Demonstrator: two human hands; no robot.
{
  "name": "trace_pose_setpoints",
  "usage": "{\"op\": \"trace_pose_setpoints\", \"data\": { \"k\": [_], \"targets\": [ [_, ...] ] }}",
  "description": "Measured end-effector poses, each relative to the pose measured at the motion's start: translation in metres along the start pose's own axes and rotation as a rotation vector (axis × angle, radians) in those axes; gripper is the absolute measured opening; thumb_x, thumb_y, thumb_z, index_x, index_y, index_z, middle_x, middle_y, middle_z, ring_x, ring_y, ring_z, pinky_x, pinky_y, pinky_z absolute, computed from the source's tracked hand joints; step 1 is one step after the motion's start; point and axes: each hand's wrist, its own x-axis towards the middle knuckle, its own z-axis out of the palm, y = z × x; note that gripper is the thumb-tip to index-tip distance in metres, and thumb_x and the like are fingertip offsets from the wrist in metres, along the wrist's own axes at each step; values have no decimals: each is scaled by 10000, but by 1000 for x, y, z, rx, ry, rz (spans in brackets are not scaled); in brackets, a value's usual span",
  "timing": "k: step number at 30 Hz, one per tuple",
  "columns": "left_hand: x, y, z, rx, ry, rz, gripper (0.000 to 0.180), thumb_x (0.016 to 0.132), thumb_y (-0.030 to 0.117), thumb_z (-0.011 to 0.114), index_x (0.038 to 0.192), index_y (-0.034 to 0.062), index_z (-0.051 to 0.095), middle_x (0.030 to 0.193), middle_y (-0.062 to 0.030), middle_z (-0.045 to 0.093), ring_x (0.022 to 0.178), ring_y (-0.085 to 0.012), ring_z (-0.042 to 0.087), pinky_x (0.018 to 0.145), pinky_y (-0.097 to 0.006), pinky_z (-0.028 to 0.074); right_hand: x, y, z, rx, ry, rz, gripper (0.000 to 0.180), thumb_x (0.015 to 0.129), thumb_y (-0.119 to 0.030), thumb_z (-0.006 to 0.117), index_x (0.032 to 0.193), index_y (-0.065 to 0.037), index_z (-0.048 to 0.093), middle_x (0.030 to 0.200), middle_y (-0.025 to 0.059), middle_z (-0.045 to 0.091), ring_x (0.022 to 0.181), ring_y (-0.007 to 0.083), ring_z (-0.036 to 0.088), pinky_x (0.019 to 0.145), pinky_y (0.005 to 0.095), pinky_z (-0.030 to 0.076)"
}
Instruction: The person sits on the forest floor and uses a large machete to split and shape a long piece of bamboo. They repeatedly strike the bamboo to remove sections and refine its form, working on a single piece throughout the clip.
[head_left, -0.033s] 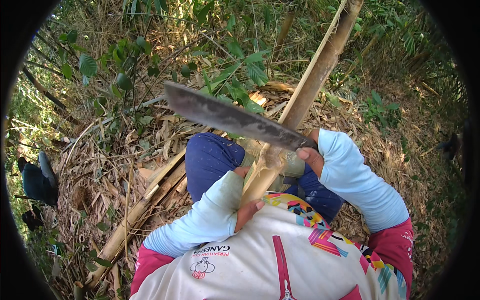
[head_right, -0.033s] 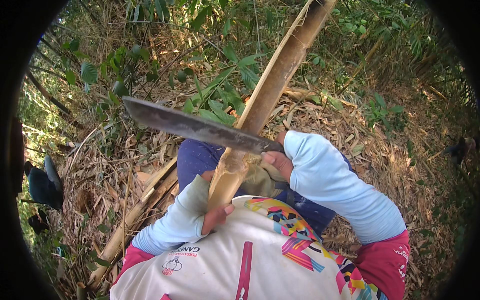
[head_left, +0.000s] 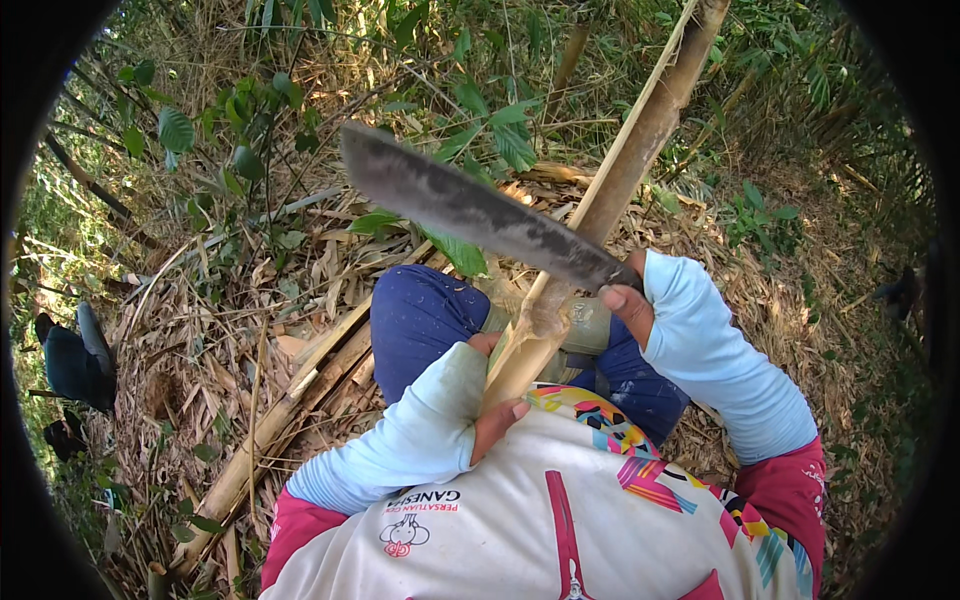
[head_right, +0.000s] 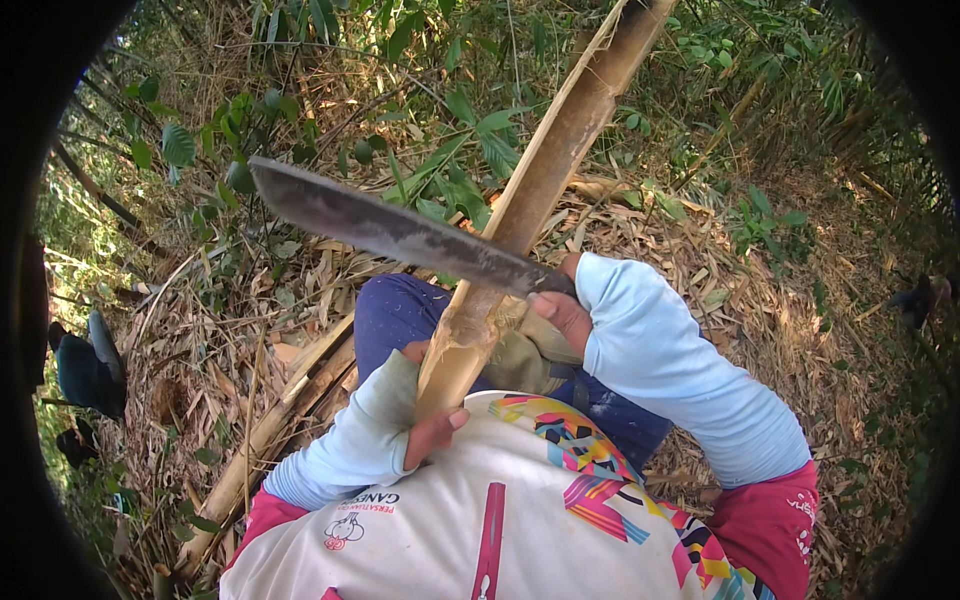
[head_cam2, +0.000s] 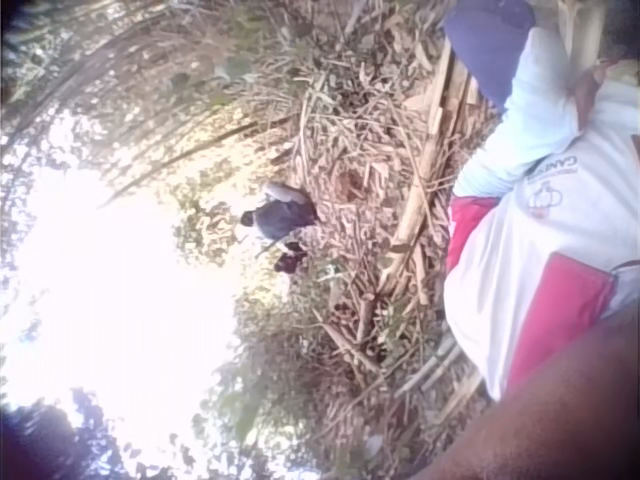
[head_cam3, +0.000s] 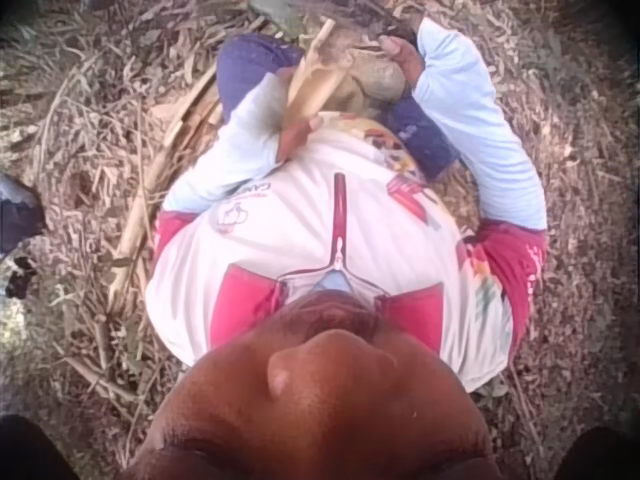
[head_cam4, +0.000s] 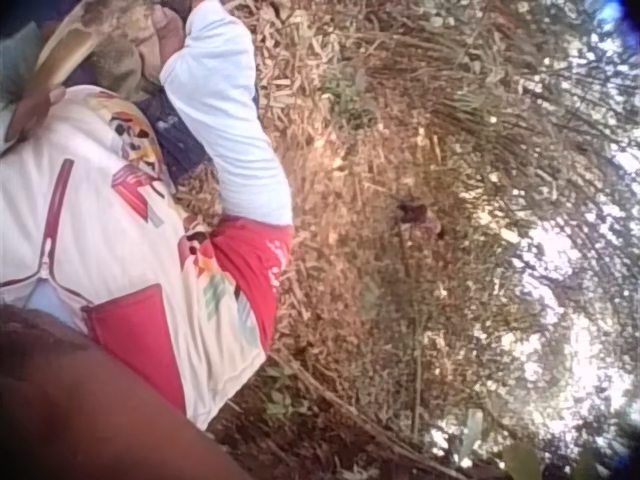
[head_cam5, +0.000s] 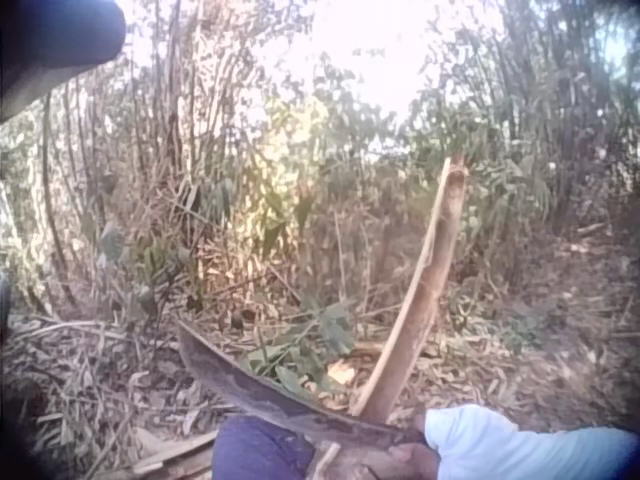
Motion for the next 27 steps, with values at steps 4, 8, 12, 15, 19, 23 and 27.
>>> {"op": "trace_pose_setpoints", "data": {
  "k": [4,8,12,15,19,23,27],
  "targets": [
    [-2,-4,2,104,23,84,527,869,159,674,1285,-59,434,929,-150,582,826,-264,601,756,-316,477,-5,3,-5,-163,8,-38,292,930,-298,591,951,-9,622,657,188,566,606,354,578,555,403,446],
    [-2,-5,4,129,40,107,522,865,165,677,1276,-61,447,982,-176,580,895,-292,596,801,-329,469,-6,3,-6,-103,16,-48,317,946,-318,568,942,-3,606,639,174,540,603,330,556,573,404,439],
    [-3,-5,4,110,24,114,498,889,110,647,1301,-11,395,869,-27,553,683,-86,509,626,-223,421,-2,2,-17,128,163,175,380,949,-400,553,958,-21,594,634,100,513,559,219,512,524,350,423],
    [-3,-1,2,142,19,99,502,894,106,643,1309,-4,382,820,9,548,633,-46,493,584,-202,409,4,4,-29,295,263,336,439,938,-494,546,985,-60,592,627,8,483,482,120,467,409,277,393],
    [-4,-4,5,102,28,91,520,891,121,650,1317,-5,379,795,14,550,625,-46,493,579,-205,409,15,25,-38,301,341,254,460,925,-529,546,1006,-77,582,620,-22,461,445,81,435,342,240,346],
    [-3,1,7,51,24,87,541,888,126,655,1330,-5,372,800,5,553,626,-47,500,581,-210,415,18,19,-45,249,340,319,443,926,-512,558,982,-73,585,613,-19,454,484,90,446,357,272,360],
    [-3,17,5,-92,-30,-49,566,887,130,656,1349,-10,359,814,-7,555,633,-54,516,584,-217,428,11,19,-38,227,264,202,459,914,-537,560,955,-81,590,608,-17,455,512,93,456,353,291,373]
  ]
}}
